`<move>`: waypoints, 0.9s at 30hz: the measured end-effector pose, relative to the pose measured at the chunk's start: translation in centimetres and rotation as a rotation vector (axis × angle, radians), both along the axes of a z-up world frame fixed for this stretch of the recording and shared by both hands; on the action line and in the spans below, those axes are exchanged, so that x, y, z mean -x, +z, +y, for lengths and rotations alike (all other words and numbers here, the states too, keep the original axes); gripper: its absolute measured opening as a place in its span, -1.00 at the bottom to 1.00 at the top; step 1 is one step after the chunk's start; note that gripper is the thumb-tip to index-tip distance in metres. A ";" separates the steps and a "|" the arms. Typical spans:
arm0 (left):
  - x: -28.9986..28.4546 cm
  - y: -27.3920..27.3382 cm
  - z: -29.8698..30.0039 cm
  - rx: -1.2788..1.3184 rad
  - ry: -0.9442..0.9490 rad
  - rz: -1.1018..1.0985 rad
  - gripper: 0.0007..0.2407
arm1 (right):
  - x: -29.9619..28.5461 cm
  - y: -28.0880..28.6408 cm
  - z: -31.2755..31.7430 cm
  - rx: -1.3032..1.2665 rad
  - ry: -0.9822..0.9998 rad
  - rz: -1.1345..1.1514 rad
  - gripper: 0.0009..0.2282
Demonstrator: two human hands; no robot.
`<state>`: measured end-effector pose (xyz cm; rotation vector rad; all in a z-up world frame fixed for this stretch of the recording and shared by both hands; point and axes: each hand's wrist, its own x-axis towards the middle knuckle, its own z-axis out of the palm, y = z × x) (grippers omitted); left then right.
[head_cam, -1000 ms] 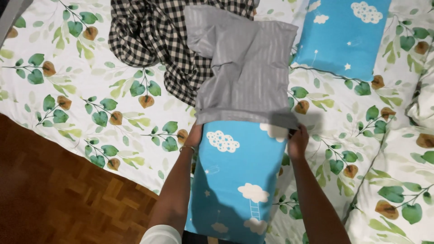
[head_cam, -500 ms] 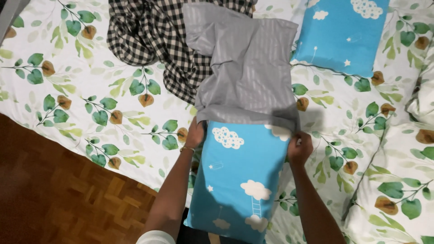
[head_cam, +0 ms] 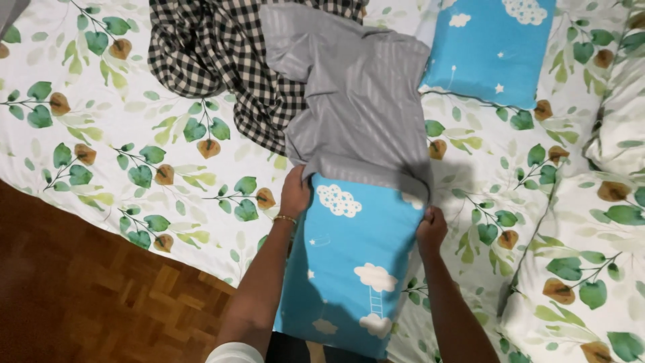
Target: The person places a blue pillow with a cloud pattern onto a bed and inserts it into a gray striped pillowcase. They pull the fabric over the pillow, tuck in the corners, and smooth the surface to complete the task.
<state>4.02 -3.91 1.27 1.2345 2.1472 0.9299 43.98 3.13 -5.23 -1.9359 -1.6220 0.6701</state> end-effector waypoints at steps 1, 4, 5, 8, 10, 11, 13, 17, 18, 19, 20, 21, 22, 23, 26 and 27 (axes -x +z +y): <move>-0.3 0.1 0.0 -0.004 0.000 0.000 -0.63 | -0.5 0.7 0.3 -0.004 0.000 0.000 -0.87; 0.1 -0.6 -0.7 0.077 -0.016 -0.076 -0.63 | 0.2 4.1 1.0 -0.074 0.063 -0.105 -0.81; 0.5 -1.5 -1.4 0.211 -0.073 -0.054 -0.62 | 1.3 6.2 1.3 -0.093 0.100 -0.093 -0.73; 1.6 -2.6 -1.8 0.426 -0.170 0.011 -0.61 | 3.0 8.8 2.0 -0.143 0.155 -0.159 -0.63; 2.1 -3.2 -1.6 0.518 -0.209 0.055 -0.61 | 3.0 8.3 2.4 -0.161 0.175 -0.233 -0.63; 2.3 -3.8 -1.4 0.540 -0.194 0.068 -0.60 | 2.7 7.7 2.7 -0.038 0.138 -0.296 -0.67; 1.9 -2.5 -1.0 0.569 -0.181 0.083 -0.58 | 2.3 6.5 3.1 0.092 0.100 -0.357 -0.71; 0.0 3.8 1.2 0.389 -0.085 0.346 -0.60 | 2.0 6.4 4.3 -0.005 0.184 -0.471 -0.81; -0.4 4.9 1.9 0.307 -0.054 0.410 -0.62 | 2.0 6.6 4.6 -0.063 0.234 -0.513 -0.84; -0.5 3.9 2.3 0.306 -0.057 0.409 -0.62 | 1.5 6.5 5.0 -0.062 0.231 -0.514 -0.84; -0.4 2.9 2.6 0.293 -0.055 0.383 -0.67 | 1.3 6.3 5.3 0.068 0.210 -0.487 -0.80; -0.3 2.0 2.9 0.279 -0.052 0.357 -0.72 | 1.0 6.2 5.6 0.197 0.189 -0.459 -0.76; -0.4 1.9 3.1 0.275 -0.053 0.358 -0.72 | 0.9 5.8 5.3 0.193 0.186 -0.457 -0.76; -0.4 1.9 3.3 0.226 -0.107 0.421 -0.74 | 0.8 5.5 5.0 0.032 0.167 -0.396 -0.82; -1.7 2.4 3.5 0.117 -0.171 0.439 -0.74 | -0.1 5.0 4.3 -0.356 0.196 -0.240 -0.91; -2.0 2.8 3.6 0.057 -0.179 0.401 -0.72 | -0.2 4.8 4.1 -0.584 0.245 -0.138 -0.92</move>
